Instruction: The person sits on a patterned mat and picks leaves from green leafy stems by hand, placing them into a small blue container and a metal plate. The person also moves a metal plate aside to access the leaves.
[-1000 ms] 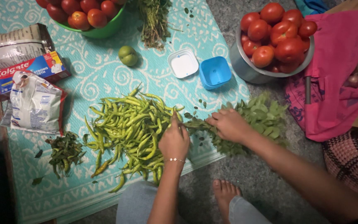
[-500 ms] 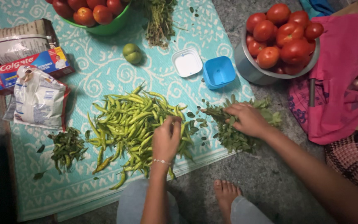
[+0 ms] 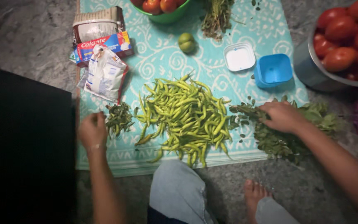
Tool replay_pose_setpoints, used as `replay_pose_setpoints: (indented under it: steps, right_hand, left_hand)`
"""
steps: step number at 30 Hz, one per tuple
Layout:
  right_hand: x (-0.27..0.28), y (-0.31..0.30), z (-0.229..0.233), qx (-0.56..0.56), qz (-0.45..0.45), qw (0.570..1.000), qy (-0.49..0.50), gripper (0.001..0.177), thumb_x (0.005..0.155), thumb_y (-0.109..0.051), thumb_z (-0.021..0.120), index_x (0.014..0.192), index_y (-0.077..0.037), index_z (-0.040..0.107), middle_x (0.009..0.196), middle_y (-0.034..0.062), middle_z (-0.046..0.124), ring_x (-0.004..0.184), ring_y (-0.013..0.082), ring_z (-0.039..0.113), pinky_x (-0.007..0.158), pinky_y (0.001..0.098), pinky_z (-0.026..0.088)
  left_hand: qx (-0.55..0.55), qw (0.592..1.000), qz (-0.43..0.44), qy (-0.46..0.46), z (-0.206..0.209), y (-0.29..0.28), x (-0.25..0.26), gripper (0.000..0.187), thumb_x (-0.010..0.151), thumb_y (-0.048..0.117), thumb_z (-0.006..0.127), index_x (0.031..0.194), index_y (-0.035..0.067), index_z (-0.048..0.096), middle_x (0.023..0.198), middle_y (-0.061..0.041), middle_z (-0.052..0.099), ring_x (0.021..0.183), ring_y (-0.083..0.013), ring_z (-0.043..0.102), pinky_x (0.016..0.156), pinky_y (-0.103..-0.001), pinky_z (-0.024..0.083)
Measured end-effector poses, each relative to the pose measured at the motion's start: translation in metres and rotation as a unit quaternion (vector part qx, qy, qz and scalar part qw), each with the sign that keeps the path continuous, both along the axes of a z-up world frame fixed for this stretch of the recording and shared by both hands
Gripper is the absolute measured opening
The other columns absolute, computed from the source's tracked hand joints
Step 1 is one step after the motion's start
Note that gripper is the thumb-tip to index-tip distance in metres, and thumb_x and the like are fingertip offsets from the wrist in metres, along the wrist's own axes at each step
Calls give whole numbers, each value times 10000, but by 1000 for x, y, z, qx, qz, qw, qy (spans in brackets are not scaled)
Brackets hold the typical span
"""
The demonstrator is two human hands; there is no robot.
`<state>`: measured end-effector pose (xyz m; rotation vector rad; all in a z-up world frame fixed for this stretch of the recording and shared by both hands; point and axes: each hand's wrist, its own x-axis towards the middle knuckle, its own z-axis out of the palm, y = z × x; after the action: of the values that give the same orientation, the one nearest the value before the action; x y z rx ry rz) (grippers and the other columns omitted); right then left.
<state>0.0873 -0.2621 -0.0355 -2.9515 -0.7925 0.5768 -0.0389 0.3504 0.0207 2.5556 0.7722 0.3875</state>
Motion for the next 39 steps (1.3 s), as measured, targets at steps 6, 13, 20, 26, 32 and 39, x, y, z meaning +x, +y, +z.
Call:
replay_pose_setpoints:
  steps: [6, 13, 20, 26, 32, 39]
  right_hand:
    - [5, -17, 0, 85, -14, 995, -51, 539, 775, -281, 709, 1289, -125, 661, 1311, 105, 664, 1236, 302, 607, 1065, 466, 448]
    - [1, -59, 7, 165, -51, 983, -69, 492, 832, -271, 682, 1277, -63, 667, 1307, 174, 670, 1208, 368, 628, 1039, 457, 480]
    - [18, -31, 29, 108, -77, 991, 3, 505, 835, -283, 667, 1323, -155, 654, 1335, 136, 663, 1193, 346, 638, 1032, 474, 472]
    - [35, 2, -3, 47, -77, 991, 100, 621, 810, -380, 756, 1376, -177, 600, 1321, 138, 636, 1249, 335, 597, 1049, 459, 463]
    - [44, -69, 3, 337, -78, 938, 17, 504, 881, -323, 761, 1316, -91, 661, 1306, 153, 682, 1220, 302, 639, 1033, 428, 479]
    - [-18, -63, 41, 256, -140, 953, -77, 355, 806, -263, 754, 1128, -113, 765, 1053, 157, 712, 972, 333, 684, 845, 445, 545]
  left_hand:
    - [67, 988, -104, 91, -87, 29, 20, 622, 619, 354, 855, 1158, 80, 712, 1018, -181, 744, 962, -416, 672, 837, -554, 484]
    - [97, 991, 65, 67, -65, 21, 20, 470, 1162, 462, 562, 1012, 57, 746, 998, -263, 723, 912, -460, 672, 786, -582, 498]
    - [31, 993, -61, -93, -28, -73, 36, 200, 1018, 163, 565, 1134, 47, 679, 1019, -210, 717, 916, -416, 671, 774, -516, 523]
    - [-112, 967, -174, -147, -4, -195, 22, 239, 933, 75, 647, 1166, 26, 658, 1071, -156, 719, 963, -321, 700, 854, -421, 533]
    - [-129, 950, -254, -129, -24, -297, 11, 176, 950, 161, 645, 1057, 41, 717, 1105, -176, 706, 1047, -344, 643, 936, -435, 492]
    - [-161, 916, -365, 30, -43, -369, -1, 222, 942, 169, 593, 1096, 48, 697, 1056, -170, 705, 1016, -360, 645, 873, -455, 507]
